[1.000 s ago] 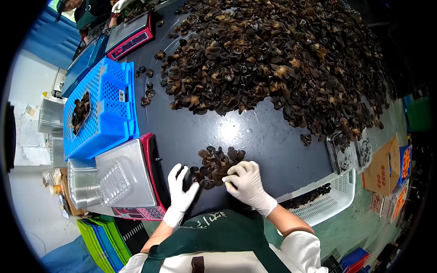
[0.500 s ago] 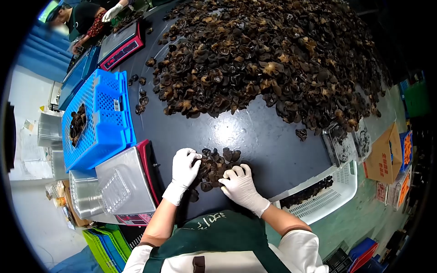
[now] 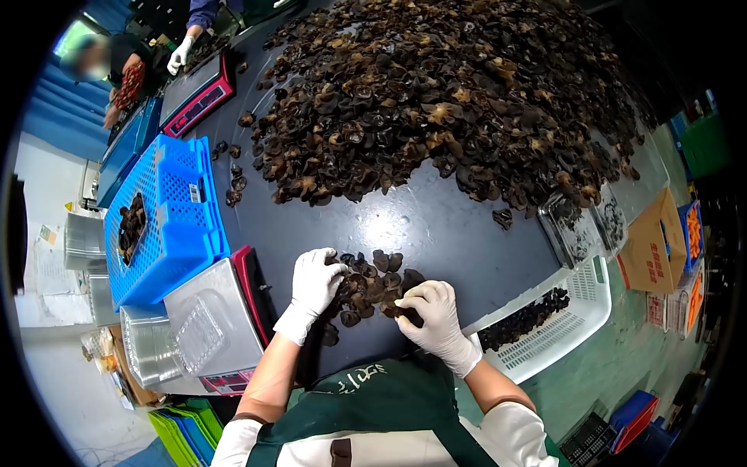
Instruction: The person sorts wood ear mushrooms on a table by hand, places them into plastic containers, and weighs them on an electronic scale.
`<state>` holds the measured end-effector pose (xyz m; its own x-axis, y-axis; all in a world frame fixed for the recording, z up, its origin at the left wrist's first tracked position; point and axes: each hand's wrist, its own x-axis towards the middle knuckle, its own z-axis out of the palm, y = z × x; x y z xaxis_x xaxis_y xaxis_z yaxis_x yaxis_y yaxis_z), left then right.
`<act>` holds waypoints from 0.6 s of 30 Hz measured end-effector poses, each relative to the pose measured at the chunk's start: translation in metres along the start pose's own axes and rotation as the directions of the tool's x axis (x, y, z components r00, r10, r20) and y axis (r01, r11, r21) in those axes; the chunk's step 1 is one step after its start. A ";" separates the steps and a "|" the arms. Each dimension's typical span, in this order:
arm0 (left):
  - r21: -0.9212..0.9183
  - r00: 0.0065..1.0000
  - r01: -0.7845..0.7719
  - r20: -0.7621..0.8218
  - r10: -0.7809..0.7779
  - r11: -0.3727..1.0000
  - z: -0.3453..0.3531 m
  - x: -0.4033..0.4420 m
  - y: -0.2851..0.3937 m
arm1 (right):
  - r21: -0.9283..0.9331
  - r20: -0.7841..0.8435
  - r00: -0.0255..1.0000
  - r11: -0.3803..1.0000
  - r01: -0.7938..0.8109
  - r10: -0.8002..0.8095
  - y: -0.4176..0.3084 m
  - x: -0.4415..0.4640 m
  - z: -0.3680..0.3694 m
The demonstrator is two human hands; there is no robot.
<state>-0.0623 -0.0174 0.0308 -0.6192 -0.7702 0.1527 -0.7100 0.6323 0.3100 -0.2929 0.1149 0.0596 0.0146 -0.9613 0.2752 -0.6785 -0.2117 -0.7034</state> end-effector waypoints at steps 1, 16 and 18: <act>0.014 1.000 -0.028 0.015 0.028 1.000 0.000 0.000 -0.001 | -0.017 -0.022 1.000 1.000 -0.014 0.013 0.000 -0.004 -0.002; -0.886 0.820 0.020 0.280 0.500 0.464 -0.038 -0.039 0.171 | 0.125 -0.722 0.499 0.801 -0.586 0.478 0.077 -0.096 -0.127; -0.856 0.762 0.064 0.374 0.529 0.513 -0.051 -0.030 0.176 | -0.337 -0.764 0.601 0.648 -0.683 0.237 0.076 -0.098 -0.157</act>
<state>-0.1512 0.1129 0.1286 -0.9727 -0.2212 -0.0702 -0.1165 0.2037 0.9721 -0.4614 0.2212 0.0822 -0.7127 -0.4927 0.4993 -0.6968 0.5791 -0.4232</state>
